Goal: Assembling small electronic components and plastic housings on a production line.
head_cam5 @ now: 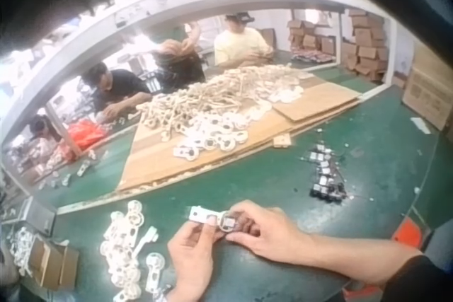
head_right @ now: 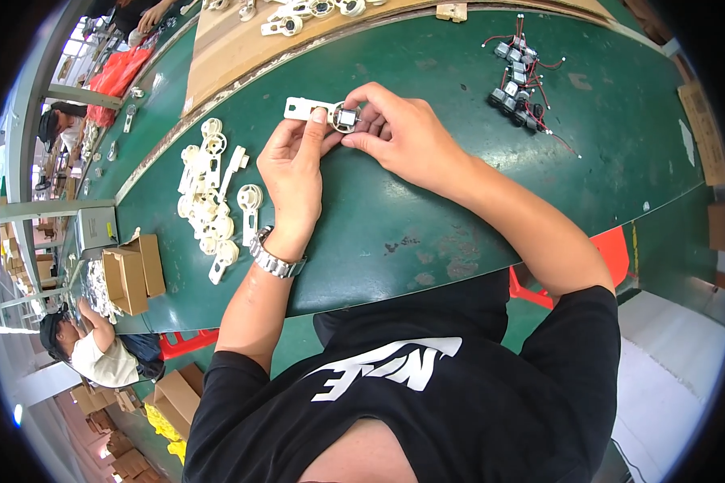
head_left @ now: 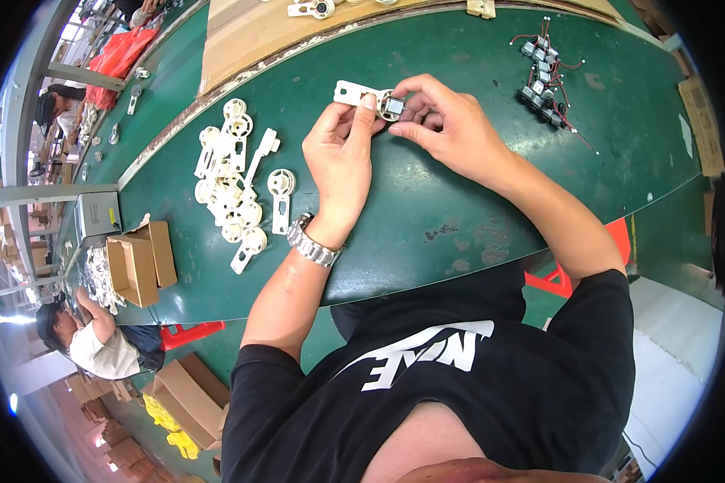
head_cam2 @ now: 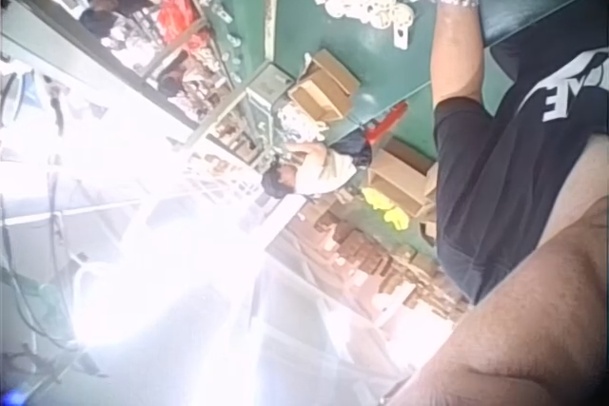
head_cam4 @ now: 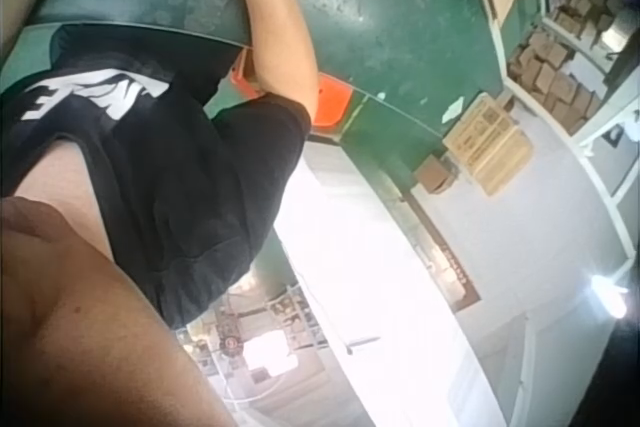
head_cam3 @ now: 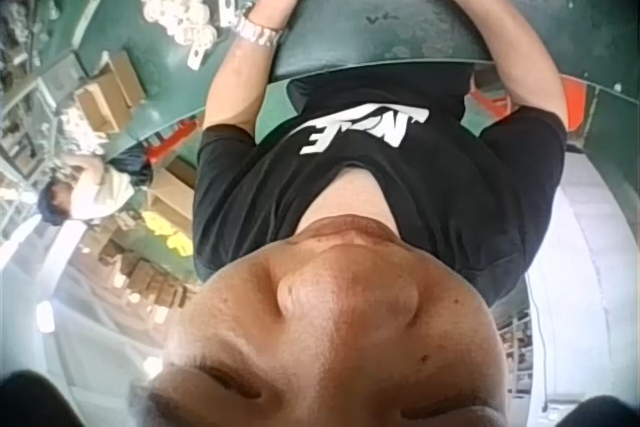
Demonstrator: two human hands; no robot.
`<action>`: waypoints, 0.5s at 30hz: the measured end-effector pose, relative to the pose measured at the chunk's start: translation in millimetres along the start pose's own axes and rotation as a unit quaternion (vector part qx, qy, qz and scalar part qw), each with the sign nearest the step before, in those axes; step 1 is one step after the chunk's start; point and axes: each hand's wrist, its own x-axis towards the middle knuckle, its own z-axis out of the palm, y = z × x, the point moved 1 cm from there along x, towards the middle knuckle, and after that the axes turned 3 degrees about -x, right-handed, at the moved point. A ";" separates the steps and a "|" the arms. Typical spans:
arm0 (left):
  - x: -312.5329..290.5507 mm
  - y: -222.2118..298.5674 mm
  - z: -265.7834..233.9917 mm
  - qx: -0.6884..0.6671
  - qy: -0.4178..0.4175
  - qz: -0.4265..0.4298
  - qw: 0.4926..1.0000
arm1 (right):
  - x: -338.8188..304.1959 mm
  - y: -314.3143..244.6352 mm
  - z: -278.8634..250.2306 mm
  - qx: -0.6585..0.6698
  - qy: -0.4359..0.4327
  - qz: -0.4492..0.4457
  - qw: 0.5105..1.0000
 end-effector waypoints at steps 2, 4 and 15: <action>-1.4 0.9 1.9 0.001 0.007 -0.006 1.000 | -0.7 1.8 1.1 0.007 0.014 -0.020 1.000; -2.6 -0.3 2.1 0.002 0.014 -0.012 1.000 | 0.0 1.0 -2.4 -0.099 0.017 -0.026 0.995; -2.1 -5.9 0.1 0.073 -0.007 0.051 0.996 | 1.9 -1.4 -7.6 -0.125 0.022 -0.048 0.991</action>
